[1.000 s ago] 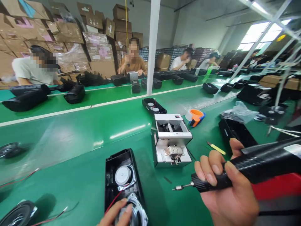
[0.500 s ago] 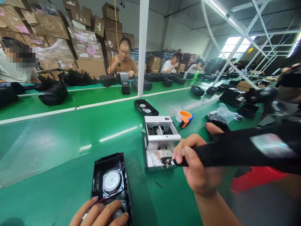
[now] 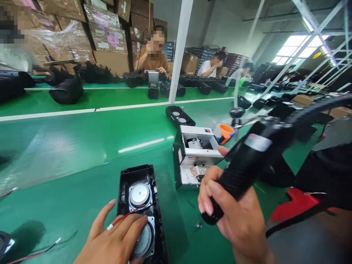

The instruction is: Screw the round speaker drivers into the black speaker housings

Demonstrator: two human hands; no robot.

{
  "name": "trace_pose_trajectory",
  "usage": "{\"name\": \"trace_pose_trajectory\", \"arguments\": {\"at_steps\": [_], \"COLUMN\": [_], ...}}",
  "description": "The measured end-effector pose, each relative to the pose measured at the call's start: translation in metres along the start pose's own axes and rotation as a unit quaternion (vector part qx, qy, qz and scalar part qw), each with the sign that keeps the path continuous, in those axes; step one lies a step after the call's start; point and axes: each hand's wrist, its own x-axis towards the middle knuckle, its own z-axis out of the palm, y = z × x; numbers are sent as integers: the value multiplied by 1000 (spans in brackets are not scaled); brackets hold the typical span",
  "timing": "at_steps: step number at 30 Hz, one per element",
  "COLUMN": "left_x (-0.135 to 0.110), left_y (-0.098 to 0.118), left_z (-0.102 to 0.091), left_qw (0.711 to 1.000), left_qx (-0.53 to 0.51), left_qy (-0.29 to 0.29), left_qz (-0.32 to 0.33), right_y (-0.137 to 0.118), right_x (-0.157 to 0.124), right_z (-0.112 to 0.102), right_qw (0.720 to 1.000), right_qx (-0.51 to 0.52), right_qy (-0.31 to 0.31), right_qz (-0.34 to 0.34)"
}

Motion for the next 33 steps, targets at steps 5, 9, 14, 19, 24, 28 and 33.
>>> {"name": "trace_pose_trajectory", "arguments": {"at_steps": [5,9,14,19,24,28,33], "left_x": [3,-1,2,1,-1,1,3], "left_y": [6,2,1,4,2,3,5], "left_z": [-9,-7,-8,-7,-3,-2,-2], "left_qw": [990,982,982,993,993,990,992], "left_qx": [-71,-112,-126,-64,-64,-86,-92], "left_qy": [-88,-119,-113,-89,-86,-96,-73], "left_qz": [-87,-95,-82,-45,-41,-50,-53], "right_y": [-8,5,24,33,38,42,51], "right_x": [-7,-8,-2,-3,-6,-6,-4], "right_z": [34,53,66,68,69,67,63], "right_qw": [995,995,996,996,997,997,996], "right_qx": [88,96,85,73,72,46,16], "right_qy": [37,-1,-11,-35,-32,-49,-63], "right_qz": [-17,-37,-36,-32,-23,-39,-55]}}
